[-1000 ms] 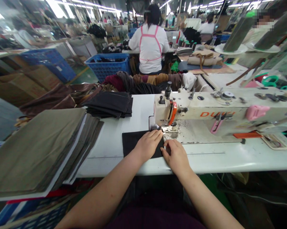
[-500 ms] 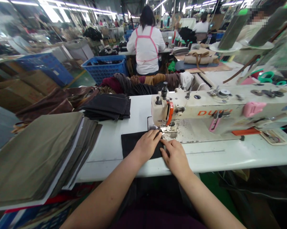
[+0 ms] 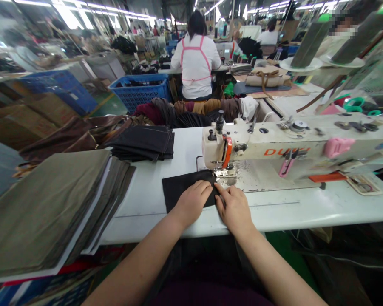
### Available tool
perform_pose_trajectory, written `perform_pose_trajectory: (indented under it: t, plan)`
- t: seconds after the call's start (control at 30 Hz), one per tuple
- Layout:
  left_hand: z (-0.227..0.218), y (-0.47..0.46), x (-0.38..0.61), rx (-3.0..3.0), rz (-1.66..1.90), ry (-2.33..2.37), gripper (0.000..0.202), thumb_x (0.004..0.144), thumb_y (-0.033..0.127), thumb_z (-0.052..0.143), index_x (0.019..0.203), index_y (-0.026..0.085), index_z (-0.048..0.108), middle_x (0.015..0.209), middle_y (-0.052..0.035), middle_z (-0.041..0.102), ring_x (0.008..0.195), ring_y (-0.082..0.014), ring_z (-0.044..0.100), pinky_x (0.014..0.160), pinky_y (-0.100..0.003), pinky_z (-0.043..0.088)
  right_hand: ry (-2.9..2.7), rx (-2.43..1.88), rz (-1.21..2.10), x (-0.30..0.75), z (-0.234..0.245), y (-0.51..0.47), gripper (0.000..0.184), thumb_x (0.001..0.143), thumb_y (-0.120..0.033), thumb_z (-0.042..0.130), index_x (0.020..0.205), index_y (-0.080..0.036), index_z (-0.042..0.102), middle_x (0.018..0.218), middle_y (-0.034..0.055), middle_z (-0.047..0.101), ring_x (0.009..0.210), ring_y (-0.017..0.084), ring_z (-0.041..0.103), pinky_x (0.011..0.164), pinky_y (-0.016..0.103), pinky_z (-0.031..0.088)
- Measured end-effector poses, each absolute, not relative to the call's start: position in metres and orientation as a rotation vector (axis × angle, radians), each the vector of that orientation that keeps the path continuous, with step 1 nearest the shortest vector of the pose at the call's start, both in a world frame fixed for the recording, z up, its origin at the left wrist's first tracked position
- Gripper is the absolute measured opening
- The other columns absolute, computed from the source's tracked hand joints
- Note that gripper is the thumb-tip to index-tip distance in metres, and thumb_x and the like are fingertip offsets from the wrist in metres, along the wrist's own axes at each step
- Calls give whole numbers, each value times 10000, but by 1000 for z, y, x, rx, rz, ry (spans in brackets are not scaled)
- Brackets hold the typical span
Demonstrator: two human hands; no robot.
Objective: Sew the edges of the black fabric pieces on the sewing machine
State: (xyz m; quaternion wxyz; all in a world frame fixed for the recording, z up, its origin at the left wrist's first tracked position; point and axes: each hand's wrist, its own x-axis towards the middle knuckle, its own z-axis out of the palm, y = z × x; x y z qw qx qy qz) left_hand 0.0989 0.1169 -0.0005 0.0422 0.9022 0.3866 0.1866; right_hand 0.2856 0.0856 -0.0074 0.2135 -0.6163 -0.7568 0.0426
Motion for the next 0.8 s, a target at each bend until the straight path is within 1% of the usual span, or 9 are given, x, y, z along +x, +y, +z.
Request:
perform_pose_trajectory:
  t: [0.07, 0.1, 0.23, 0.4, 0.6, 0.8]
  plan:
    - [-1, 106, 97, 2748, 624, 1133, 293, 1018, 175, 445, 1231, 138, 642, 1241, -122, 659, 1188, -223, 590, 1060, -400, 517, -2108, -1722, 97, 285, -7, 88, 433, 999, -327, 501, 1412, -235, 594, 895, 65, 546, 854, 218, 496, 841, 357, 403]
    - [-2, 101, 96, 2757, 646, 1108, 303, 1021, 179, 440, 1244, 138, 640, 1245, -124, 661, 1193, -226, 590, 1065, -410, 516, -2111, -1728, 87, 284, -6, 89, 434, 1001, -328, 498, 1415, -239, 592, 893, 64, 544, 853, 218, 495, 839, 356, 399]
    - [-7, 95, 93, 2810, 614, 1097, 371, 1023, 178, 439, 1357, 114, 586, 1354, -131, 633, 1308, -248, 539, 1134, -431, 460, -2112, -1732, 60, 284, -8, 91, 433, 1009, -336, 483, 1421, -248, 586, 887, 61, 540, 849, 218, 490, 842, 359, 390]
    - [-5, 107, 89, 2822, 509, 1160, 413, 1017, 159, 437, 1413, 130, 553, 1448, -109, 588, 1379, -228, 496, 1184, -405, 402, -2111, -1690, 59, 286, -10, 89, 426, 1013, -330, 469, 1405, -225, 599, 888, 71, 548, 865, 227, 496, 849, 371, 397]
    - [-5, 129, 89, 2800, 477, 1192, 428, 1012, 144, 418, 1419, 143, 550, 1471, -107, 572, 1399, -230, 480, 1188, -419, 393, -2116, -1689, 15, 285, -11, 89, 436, 1004, -313, 463, 1408, -214, 593, 891, 79, 545, 860, 231, 488, 838, 381, 405]
    - [-6, 149, 91, 2764, 451, 1210, 456, 979, 108, 447, 1424, 150, 539, 1481, -112, 560, 1422, -228, 455, 1196, -426, 371, -2124, -1723, 11, 283, -8, 88, 437, 999, -305, 475, 1411, -208, 585, 909, 81, 551, 875, 237, 488, 853, 384, 402]
